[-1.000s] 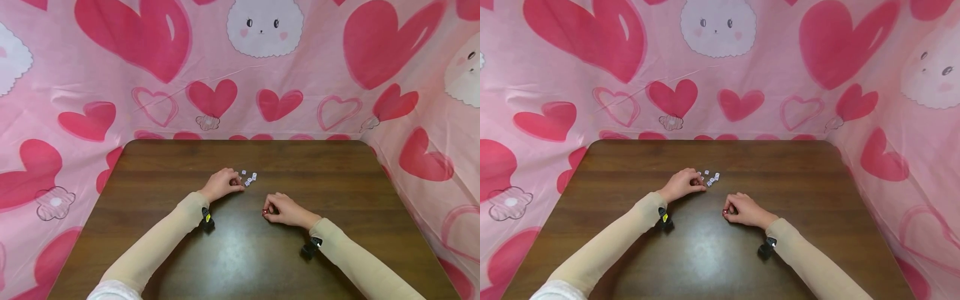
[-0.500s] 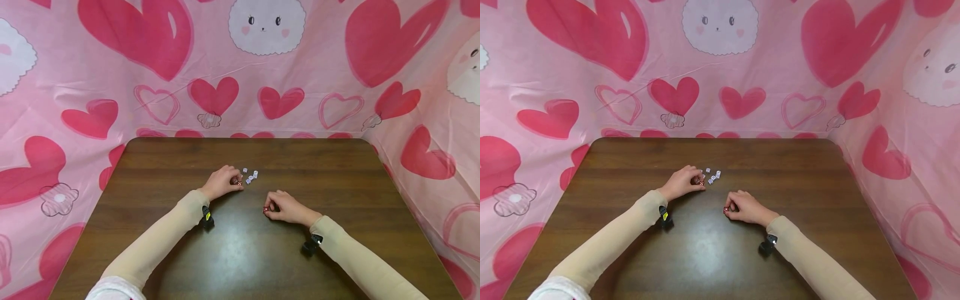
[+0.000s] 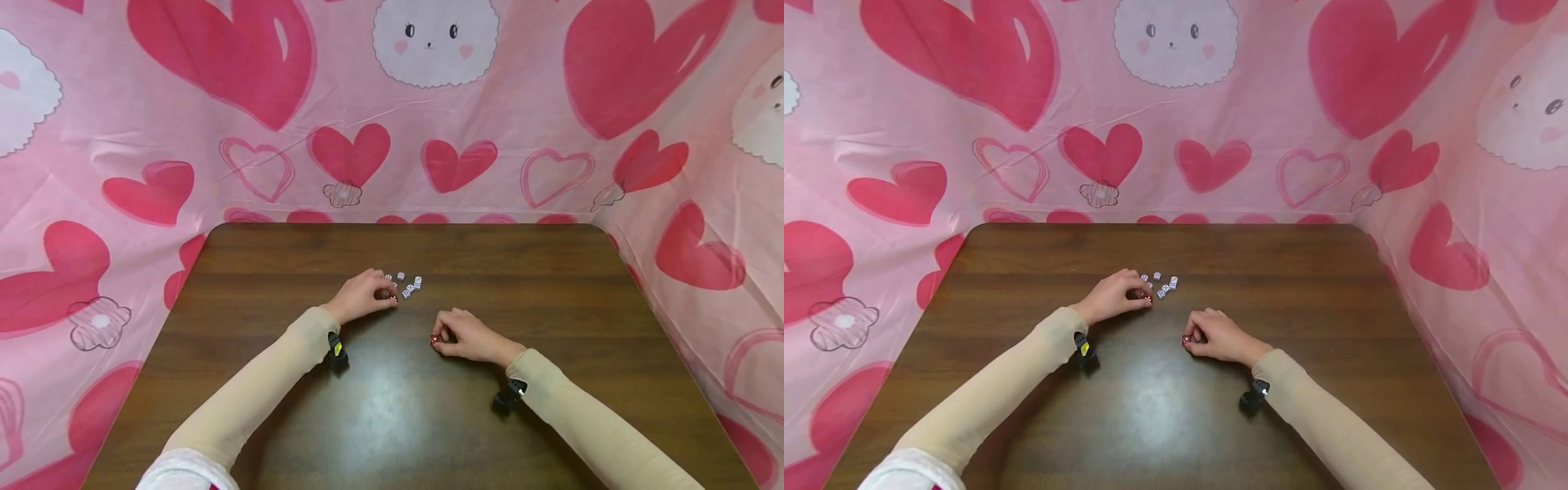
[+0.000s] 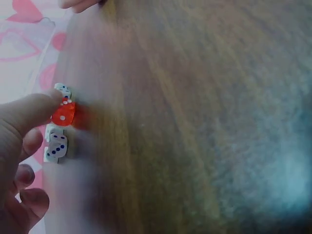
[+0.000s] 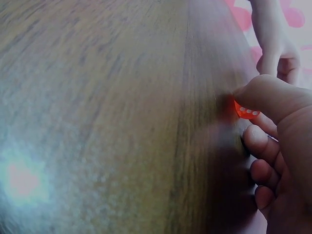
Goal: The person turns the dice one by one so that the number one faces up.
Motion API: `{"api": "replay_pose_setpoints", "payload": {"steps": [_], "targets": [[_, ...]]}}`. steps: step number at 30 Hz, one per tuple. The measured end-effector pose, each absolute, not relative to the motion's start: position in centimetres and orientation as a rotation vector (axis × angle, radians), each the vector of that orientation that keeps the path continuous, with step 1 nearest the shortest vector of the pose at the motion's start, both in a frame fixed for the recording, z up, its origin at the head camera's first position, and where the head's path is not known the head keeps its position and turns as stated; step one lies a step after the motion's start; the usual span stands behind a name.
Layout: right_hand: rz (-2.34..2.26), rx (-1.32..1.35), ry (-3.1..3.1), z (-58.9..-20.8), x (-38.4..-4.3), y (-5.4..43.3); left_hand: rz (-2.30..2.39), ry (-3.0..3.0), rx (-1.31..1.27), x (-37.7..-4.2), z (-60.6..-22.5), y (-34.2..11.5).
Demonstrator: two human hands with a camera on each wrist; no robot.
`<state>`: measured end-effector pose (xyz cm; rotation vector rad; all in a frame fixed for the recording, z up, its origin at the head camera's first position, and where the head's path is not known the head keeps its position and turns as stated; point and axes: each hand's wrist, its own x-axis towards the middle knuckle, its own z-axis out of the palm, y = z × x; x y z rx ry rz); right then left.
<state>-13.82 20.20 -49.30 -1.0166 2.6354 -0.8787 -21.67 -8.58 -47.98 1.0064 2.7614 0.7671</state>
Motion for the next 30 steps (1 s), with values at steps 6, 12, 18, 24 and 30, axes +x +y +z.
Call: {"api": "replay_pose_setpoints", "payload": {"steps": [6, 12, 18, 24, 30], "targets": [[-0.87, -1.014, 2.635, -49.46, -13.97, 20.31, 0.735, 2.821, 0.962, -21.5, -48.06, -8.39], [-0.867, -1.011, 2.63, -49.4, -13.97, 20.25, 0.773, 2.849, 0.953, -21.62, -48.21, -8.61], [-0.862, -0.984, 2.625, -49.41, -13.83, 20.22, 0.782, 2.748, 0.983, -21.88, -48.11, -9.06], [-0.863, -0.986, 2.63, -49.51, -13.77, 20.24, 0.785, 2.709, 0.972, -21.79, -48.27, -9.04], [-0.865, -0.995, 2.639, -49.6, -13.73, 20.21, 0.789, 2.717, 0.961, -21.66, -48.34, -9.03]]}}
